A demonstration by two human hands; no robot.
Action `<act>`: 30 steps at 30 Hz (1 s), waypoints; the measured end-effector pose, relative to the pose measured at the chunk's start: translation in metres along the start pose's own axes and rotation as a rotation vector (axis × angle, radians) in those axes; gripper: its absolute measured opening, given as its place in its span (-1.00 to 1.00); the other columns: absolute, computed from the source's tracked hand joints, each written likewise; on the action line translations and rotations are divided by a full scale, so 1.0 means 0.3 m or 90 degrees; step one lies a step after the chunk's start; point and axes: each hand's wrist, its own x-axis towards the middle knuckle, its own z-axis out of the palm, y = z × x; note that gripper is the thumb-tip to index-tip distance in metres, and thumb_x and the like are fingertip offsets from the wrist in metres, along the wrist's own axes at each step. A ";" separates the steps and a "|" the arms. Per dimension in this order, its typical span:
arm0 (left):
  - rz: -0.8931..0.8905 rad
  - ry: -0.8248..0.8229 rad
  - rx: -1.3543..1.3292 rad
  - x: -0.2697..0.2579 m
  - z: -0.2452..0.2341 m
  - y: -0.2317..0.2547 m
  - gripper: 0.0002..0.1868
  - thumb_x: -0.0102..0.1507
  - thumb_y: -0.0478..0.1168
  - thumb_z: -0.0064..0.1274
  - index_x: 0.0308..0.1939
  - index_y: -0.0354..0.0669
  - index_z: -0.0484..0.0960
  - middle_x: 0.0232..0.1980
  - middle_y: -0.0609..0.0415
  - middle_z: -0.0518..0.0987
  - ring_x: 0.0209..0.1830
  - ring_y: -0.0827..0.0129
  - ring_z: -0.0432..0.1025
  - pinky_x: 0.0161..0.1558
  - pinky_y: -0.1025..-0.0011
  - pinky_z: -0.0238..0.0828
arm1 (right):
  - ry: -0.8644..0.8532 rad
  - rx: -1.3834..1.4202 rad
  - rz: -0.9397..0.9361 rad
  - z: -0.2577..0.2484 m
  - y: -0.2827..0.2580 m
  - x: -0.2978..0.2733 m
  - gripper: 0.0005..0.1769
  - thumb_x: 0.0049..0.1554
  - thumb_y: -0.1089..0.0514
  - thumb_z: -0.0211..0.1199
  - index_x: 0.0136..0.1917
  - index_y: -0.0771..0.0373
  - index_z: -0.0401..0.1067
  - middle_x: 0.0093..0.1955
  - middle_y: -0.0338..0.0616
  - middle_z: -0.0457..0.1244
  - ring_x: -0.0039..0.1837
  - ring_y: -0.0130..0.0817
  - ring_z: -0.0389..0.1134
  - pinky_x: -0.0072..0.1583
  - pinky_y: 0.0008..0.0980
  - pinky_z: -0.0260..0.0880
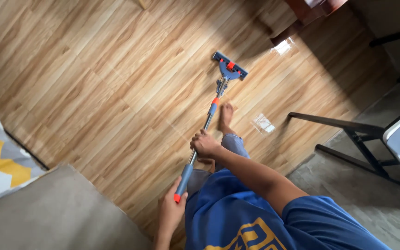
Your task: The person sweeps the floor using a broom, moving around furniture and reaching into corners throughout the room.
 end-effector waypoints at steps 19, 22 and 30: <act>0.081 -0.168 0.117 1.802 0.688 0.697 -0.27 0.29 -0.19 0.04 0.55 0.27 0.23 0.00 -0.27 0.65 -0.01 -0.11 0.55 0.05 0.12 0.47 | 0.159 0.050 0.467 -0.646 1.368 0.380 -0.08 -0.03 0.07 0.37 0.55 0.10 0.12 0.56 0.31 -0.05 0.53 0.34 -0.05 0.47 0.02 0.02; 0.080 -0.173 0.043 1.848 0.593 0.693 -0.24 0.23 -0.21 0.07 0.52 0.25 0.27 0.03 -0.22 0.64 0.00 -0.09 0.55 0.03 0.13 0.47 | 0.188 -0.004 0.397 -0.665 1.420 0.461 -0.21 -0.02 0.02 0.41 0.47 0.15 0.32 0.54 0.33 0.01 0.53 0.31 -0.01 0.40 0.11 0.06; 0.083 -0.164 -0.148 1.249 -0.158 0.459 -0.37 0.31 -0.23 0.10 0.47 -0.03 0.35 0.15 -0.16 0.64 0.12 0.32 0.56 0.06 0.40 0.43 | 0.183 0.070 0.074 -0.513 0.825 0.735 -0.76 0.04 0.06 0.41 -0.05 0.13 0.47 0.12 -0.04 0.21 0.24 -0.01 0.22 0.26 -0.06 0.20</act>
